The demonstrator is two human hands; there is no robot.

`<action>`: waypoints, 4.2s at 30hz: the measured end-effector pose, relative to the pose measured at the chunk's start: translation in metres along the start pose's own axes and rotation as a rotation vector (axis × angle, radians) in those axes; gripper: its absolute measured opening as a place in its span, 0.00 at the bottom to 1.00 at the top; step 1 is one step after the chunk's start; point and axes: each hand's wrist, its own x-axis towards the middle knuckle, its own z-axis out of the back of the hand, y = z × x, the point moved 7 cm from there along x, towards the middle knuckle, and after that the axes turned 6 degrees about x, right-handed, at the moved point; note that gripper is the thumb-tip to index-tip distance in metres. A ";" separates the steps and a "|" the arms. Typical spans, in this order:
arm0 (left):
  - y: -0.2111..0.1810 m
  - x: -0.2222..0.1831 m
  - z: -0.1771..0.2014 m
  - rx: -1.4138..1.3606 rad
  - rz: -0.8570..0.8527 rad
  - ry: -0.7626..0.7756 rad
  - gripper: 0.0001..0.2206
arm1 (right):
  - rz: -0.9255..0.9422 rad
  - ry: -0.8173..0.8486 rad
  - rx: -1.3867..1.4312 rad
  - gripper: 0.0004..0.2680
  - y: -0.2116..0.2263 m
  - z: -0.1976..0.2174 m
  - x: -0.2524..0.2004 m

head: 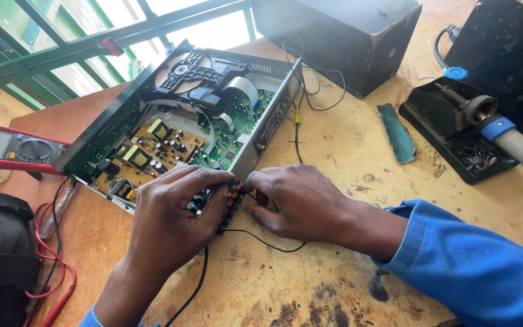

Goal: Connecting wires to the rear terminals of a DVD player and adjusting internal ribbon cables on the circuit board.

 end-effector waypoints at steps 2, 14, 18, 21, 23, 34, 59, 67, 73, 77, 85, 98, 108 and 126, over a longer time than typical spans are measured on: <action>0.000 0.000 0.000 0.001 0.002 -0.003 0.05 | 0.004 -0.006 0.004 0.08 0.001 0.001 0.000; -0.003 0.001 0.002 -0.018 -0.018 -0.012 0.05 | -0.013 -0.026 0.012 0.12 -0.002 0.000 0.001; -0.007 0.003 0.001 0.028 -0.040 -0.014 0.05 | -0.055 -0.025 0.051 0.17 -0.003 0.007 0.001; -0.005 0.002 -0.001 0.034 -0.023 0.004 0.05 | 0.028 -0.157 0.061 0.12 0.001 0.025 0.001; -0.006 0.003 -0.003 0.017 -0.023 0.004 0.05 | -0.011 -0.212 0.078 0.10 -0.015 0.028 0.003; -0.001 0.004 -0.006 0.005 0.039 -0.012 0.05 | -0.202 -0.394 0.157 0.05 -0.089 0.039 0.012; 0.002 0.002 -0.003 -0.010 0.016 -0.016 0.05 | -0.253 -0.274 0.115 0.07 -0.079 0.028 0.011; 0.004 0.001 -0.003 -0.024 0.047 -0.014 0.05 | -0.232 -0.229 0.036 0.06 -0.075 0.019 0.012; 0.002 0.001 -0.003 -0.013 0.030 -0.012 0.05 | -0.213 -0.228 0.027 0.05 -0.077 0.018 0.011; 0.002 0.002 -0.004 -0.012 0.021 -0.009 0.05 | -0.156 -0.271 0.011 0.03 -0.076 0.019 0.012; 0.002 0.001 -0.004 -0.013 0.019 -0.003 0.05 | -0.228 -0.253 0.036 0.06 -0.084 0.023 0.014; -0.001 0.004 -0.008 -0.017 0.066 -0.014 0.04 | -0.222 -0.273 0.083 0.04 -0.091 0.028 0.014; 0.007 0.001 -0.011 0.050 0.067 0.065 0.08 | -0.274 -0.269 0.186 0.05 -0.110 0.029 0.017; 0.049 -0.015 0.023 0.117 0.134 0.333 0.11 | -0.245 -0.153 0.178 0.05 -0.065 0.015 0.006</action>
